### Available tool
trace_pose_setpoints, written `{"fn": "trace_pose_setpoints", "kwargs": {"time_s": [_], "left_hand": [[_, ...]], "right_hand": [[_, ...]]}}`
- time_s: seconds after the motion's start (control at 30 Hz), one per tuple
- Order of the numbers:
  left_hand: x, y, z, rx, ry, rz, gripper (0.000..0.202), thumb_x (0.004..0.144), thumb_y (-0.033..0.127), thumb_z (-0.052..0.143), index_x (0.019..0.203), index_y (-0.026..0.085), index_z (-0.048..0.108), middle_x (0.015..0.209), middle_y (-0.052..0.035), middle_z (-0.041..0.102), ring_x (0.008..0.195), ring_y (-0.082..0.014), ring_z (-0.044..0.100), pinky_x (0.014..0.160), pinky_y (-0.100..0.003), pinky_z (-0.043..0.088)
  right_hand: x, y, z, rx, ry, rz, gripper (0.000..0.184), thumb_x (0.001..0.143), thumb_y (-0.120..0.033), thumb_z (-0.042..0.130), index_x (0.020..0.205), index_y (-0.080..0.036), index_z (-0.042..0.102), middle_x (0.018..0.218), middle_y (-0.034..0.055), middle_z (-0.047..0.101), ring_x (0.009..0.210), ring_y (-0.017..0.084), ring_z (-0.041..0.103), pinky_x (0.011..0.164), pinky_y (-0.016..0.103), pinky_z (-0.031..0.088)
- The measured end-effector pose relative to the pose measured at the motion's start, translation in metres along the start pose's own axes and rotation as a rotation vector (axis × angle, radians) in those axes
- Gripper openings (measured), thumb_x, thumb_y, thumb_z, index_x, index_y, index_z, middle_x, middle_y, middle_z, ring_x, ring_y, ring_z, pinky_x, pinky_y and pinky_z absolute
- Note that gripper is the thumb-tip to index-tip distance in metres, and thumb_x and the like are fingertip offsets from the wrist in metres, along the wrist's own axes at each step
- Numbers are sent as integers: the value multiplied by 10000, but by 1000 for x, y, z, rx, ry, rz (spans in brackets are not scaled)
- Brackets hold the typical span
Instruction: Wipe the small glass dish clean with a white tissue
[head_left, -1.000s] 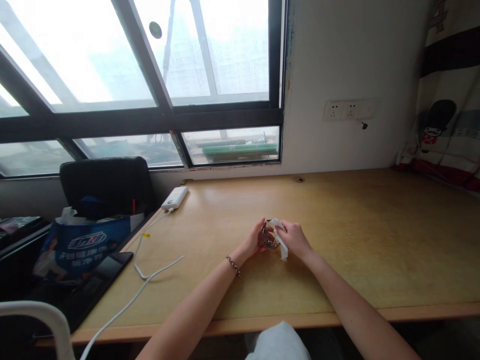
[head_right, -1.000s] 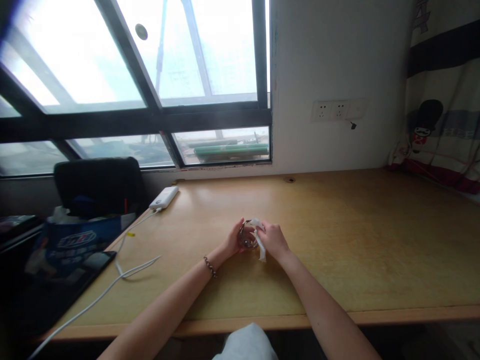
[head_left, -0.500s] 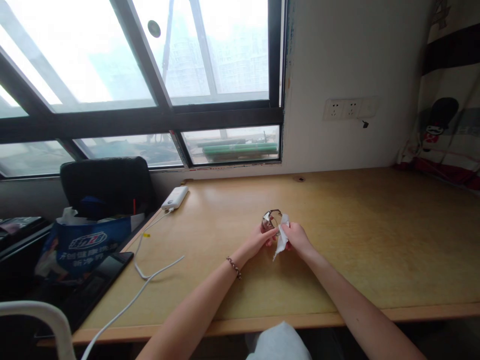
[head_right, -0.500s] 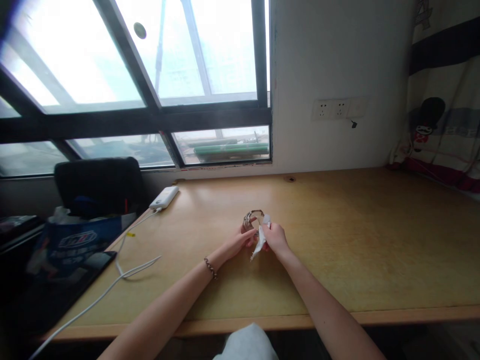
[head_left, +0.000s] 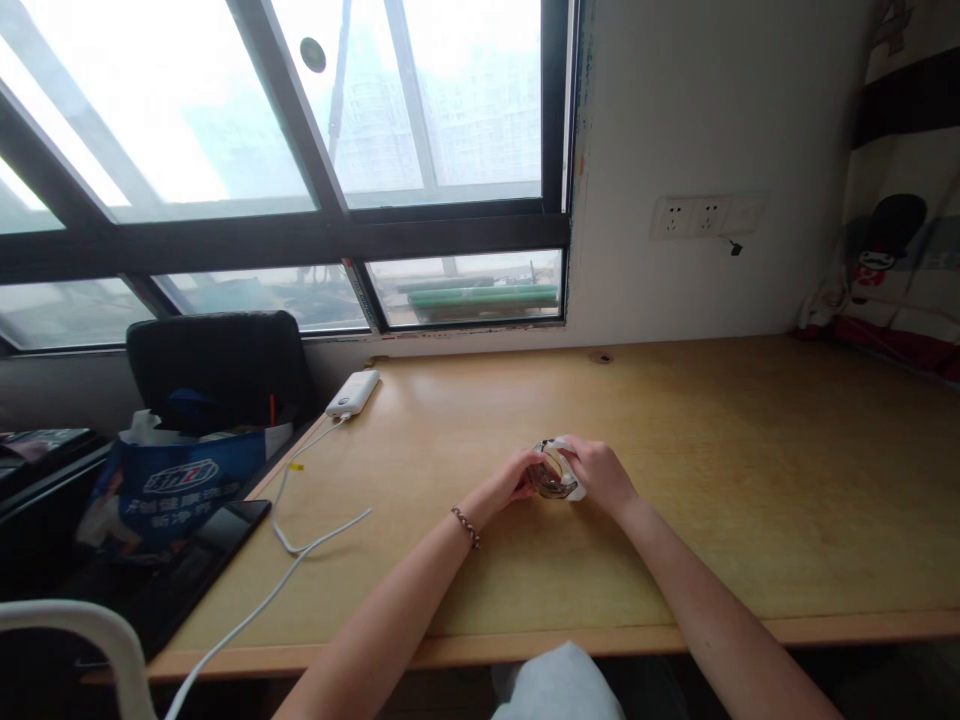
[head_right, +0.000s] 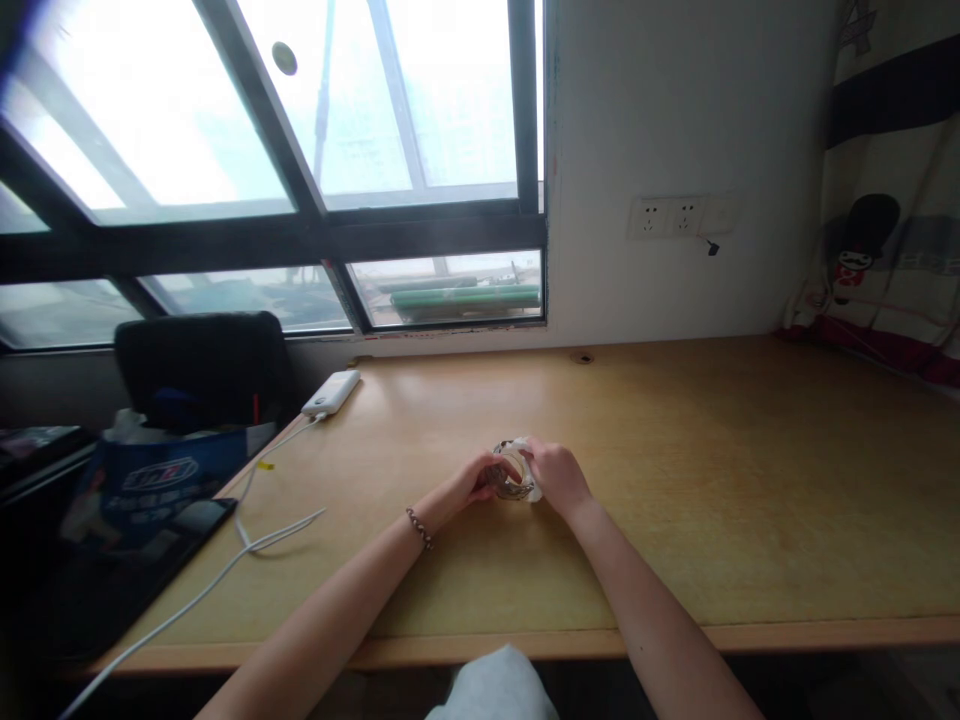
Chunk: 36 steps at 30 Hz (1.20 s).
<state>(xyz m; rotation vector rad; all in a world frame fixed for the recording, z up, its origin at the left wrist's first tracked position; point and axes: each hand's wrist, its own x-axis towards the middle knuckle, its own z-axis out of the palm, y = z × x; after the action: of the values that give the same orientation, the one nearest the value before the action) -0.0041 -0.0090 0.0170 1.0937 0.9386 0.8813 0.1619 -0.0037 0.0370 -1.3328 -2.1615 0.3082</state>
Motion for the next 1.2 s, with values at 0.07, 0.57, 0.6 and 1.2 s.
{"fn": "trace_pose_setpoints", "kwargs": {"time_s": [0.07, 0.57, 0.6, 1.2], "left_hand": [[-1, 3, 3, 39, -18, -20, 391, 697, 445, 463, 581, 99, 603, 314, 33, 331, 273, -38, 214, 323, -207, 105], [-2, -8, 10, 181, 36, 254, 318, 618, 338, 654, 799, 94, 561, 558, 3, 525, 451, -89, 486, 430, -202, 388], [-2, -8, 11, 173, 50, 281, 315, 606, 341, 665, 769, 96, 553, 580, -5, 534, 488, -101, 504, 460, -215, 413], [-3, 0, 12, 142, -33, 272, 462, 607, 381, 667, 968, 113, 560, 857, -78, 610, 665, -139, 537, 501, -196, 409]], "right_hand": [[-1, -2, -1, -10, -9, -65, 171, 826, -264, 439, 880, -188, 583, 736, 53, 635, 688, 158, 584, 593, 209, 356], [6, 16, 19, 98, 95, 233, 344, 809, -388, 418, 655, -153, 616, 604, 64, 622, 531, 154, 536, 479, 224, 314], [7, 16, 21, 135, 88, 259, 373, 811, -407, 402, 646, -147, 612, 595, 66, 620, 526, 155, 535, 470, 223, 316], [-6, 0, 2, -36, 194, -159, 252, 826, -149, 383, 1035, -165, 522, 938, 87, 607, 845, 183, 567, 742, 257, 412]]}}
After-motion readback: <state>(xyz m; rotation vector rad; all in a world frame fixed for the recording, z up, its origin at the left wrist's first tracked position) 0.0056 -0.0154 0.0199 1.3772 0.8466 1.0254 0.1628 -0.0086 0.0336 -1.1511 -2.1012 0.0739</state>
